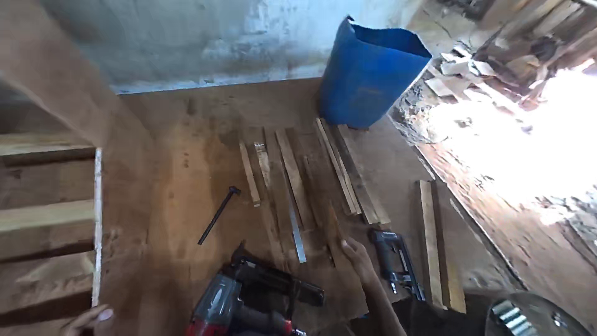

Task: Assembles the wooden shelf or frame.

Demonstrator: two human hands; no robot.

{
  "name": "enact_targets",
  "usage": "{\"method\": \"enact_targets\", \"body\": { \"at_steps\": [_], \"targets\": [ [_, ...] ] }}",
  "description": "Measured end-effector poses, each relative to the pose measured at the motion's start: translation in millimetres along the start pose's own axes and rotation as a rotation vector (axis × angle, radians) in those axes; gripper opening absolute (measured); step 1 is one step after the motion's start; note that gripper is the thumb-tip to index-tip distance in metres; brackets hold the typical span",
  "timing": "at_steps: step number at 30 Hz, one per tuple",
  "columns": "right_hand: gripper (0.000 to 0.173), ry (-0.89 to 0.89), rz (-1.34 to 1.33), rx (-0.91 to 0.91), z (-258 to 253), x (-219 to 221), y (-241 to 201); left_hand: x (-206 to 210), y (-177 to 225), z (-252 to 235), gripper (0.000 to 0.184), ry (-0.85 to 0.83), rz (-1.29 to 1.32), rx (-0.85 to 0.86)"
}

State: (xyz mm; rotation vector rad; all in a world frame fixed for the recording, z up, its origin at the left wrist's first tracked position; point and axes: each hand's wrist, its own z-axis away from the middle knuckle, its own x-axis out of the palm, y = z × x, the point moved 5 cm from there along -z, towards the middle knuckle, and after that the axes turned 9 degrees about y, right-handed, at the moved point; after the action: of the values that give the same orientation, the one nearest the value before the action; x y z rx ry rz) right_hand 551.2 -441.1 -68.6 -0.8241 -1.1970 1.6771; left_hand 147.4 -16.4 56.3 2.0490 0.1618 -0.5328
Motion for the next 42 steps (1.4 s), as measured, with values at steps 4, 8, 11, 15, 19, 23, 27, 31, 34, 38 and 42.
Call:
{"method": "enact_targets", "body": {
  "at_steps": [4,8,11,15,19,23,27,31,34,38,42],
  "targets": [
    [0.053,-0.277,-0.143,-0.077,62,63,-41,12,31,22,0.023,-0.182,0.089,-0.161],
    [0.039,-0.623,-0.102,-0.232,95,147,-74,30,46,28,0.035,-0.482,0.268,-0.230],
    [0.038,-0.952,-0.095,-0.296,122,227,-97,20,63,29,0.048,-0.623,0.505,-0.327],
    [0.035,-1.167,-0.037,-0.284,164,322,-108,-36,61,26,0.047,-0.408,0.646,-0.497],
    [0.037,-1.227,0.134,-0.318,196,397,-105,-106,10,23,0.052,-0.247,0.437,-0.588],
    [0.055,-1.121,0.591,-0.635,236,476,-110,-162,-39,23,0.054,-0.122,0.592,-0.752],
    [0.058,-1.017,0.961,-0.900,286,557,-80,-188,-108,33,0.045,0.128,0.641,-1.057],
    [0.059,-0.966,1.269,-0.871,306,618,-43,-195,-178,49,0.040,0.330,0.788,-1.192],
    [0.053,-0.997,1.378,-0.835,317,636,-20,-196,-216,54,0.036,0.366,0.815,-1.231],
    [0.050,-0.925,1.333,-0.769,309,624,-2,-192,-249,53,0.038,0.398,0.786,-1.215],
    [0.039,-0.692,1.055,-0.641,287,576,-3,-192,-274,59,0.044,0.429,0.742,-1.265]
  ]
}}
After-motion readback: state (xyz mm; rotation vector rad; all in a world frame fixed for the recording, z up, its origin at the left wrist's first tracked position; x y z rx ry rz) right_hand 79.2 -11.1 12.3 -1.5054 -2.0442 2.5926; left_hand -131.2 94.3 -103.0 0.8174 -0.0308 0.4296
